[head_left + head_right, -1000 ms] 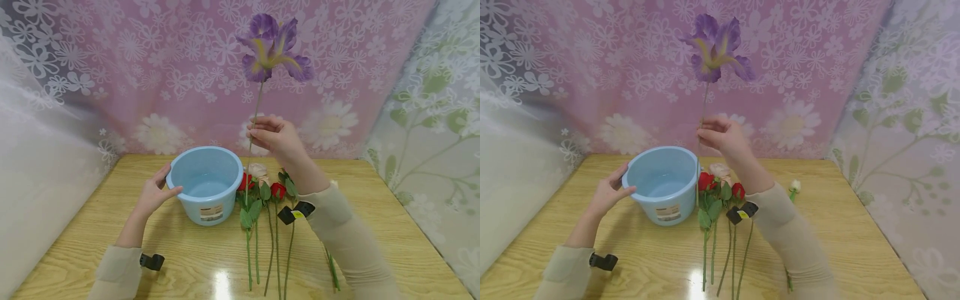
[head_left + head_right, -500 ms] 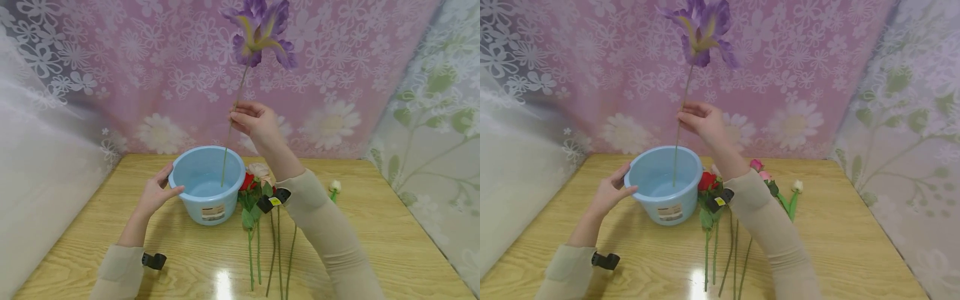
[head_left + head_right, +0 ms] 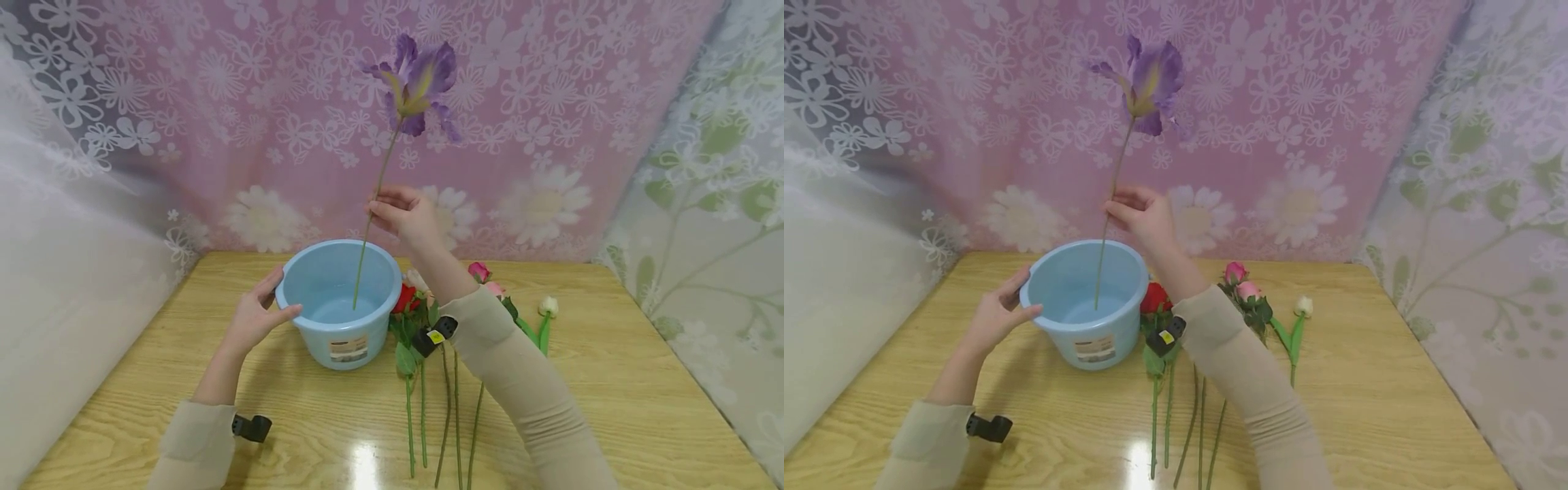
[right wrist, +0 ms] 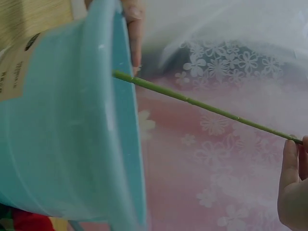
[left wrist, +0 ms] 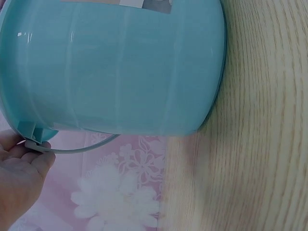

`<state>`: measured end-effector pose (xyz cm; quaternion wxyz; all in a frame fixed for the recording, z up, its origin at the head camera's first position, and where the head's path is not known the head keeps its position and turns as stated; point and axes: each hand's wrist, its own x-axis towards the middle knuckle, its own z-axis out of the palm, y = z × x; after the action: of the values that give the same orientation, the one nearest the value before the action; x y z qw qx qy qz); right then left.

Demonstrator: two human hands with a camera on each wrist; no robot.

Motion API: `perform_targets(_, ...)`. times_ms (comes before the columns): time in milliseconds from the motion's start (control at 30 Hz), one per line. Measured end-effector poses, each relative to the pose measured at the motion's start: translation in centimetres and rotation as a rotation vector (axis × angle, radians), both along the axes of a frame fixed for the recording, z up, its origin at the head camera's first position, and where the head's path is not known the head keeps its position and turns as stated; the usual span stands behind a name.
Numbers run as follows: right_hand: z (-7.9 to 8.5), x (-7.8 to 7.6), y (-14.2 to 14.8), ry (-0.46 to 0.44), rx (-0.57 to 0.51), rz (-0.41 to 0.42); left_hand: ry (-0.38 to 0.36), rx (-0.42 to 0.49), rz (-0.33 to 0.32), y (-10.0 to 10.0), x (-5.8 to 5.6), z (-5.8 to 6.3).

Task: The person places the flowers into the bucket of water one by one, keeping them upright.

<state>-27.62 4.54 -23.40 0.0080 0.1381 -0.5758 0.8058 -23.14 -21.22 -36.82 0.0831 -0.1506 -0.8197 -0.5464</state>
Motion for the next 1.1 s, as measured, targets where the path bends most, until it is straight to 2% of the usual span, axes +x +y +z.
perform_targets(200, -2.5, -0.6, -0.4, -0.04, 0.11, -0.025, -0.016, 0.008, -0.001, 0.2, 0.1, 0.2)
perform_targets(433, -4.6, -0.8, -0.9, -0.062, 0.183, -0.031, -0.038, 0.036, -0.006, 1.1, 1.3, 1.9)
perform_targets(533, -5.3, -0.7, -1.0, -0.059, 0.209, -0.013, -0.035, 0.027, -0.007, 1.2, 1.5, 2.1)
perform_targets(633, -6.0, -0.6, -1.0, -0.043, 0.229, -0.004, -0.032, 0.031, -0.012, 1.0, 1.2, 1.8)
perform_targets(833, -7.0, -0.4, -1.2, 0.0, 0.29, 0.004, -0.012, 0.031, -0.015, 0.2, 0.2, 0.3)
perform_targets(1100, -7.9, -0.2, -1.6, 0.127, 0.512, -0.016, 0.009, 0.001, -0.002, -0.1, 0.0, -0.2)
